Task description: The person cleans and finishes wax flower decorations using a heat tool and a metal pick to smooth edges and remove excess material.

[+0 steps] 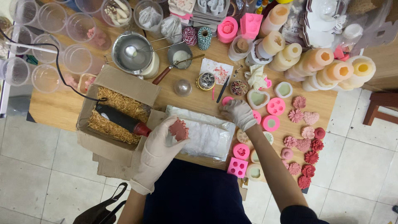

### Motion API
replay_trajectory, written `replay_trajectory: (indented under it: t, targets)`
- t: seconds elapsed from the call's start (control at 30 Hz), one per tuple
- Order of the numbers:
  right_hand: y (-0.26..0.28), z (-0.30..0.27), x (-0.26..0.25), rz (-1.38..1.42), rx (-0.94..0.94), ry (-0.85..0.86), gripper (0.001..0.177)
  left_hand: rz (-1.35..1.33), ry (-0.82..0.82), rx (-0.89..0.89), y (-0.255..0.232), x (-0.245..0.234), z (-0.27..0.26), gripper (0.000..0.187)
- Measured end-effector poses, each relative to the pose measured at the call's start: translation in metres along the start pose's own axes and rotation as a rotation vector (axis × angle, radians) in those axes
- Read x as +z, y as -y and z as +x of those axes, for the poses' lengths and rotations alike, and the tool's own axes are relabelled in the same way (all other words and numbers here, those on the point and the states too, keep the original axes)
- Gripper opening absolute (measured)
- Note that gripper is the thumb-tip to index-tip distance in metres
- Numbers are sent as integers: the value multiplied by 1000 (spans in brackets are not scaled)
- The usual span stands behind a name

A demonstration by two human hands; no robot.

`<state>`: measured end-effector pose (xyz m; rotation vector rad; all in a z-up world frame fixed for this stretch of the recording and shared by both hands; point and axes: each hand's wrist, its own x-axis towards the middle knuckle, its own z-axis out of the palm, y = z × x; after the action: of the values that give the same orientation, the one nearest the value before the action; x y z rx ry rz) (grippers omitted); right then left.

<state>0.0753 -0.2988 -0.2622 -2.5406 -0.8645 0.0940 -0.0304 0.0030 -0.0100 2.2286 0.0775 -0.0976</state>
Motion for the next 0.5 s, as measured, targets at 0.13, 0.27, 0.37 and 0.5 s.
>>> replay_trajectory:
  t: [0.13, 0.27, 0.37, 0.5]
  targets:
    - [-7, 30, 26, 25, -147, 129, 24, 65, 6, 8, -5, 4, -12, 69]
    - [-7, 40, 53, 0, -289, 147, 13, 46, -2, -15, -11, 15, -23, 68]
    - [-12, 40, 62, 97, -259, 96, 11, 58, -30, 21, -8, 26, -26, 67]
    - [-8, 42, 66, -185, -379, 119, 10, -98, 55, -104, -13, 34, -37, 68]
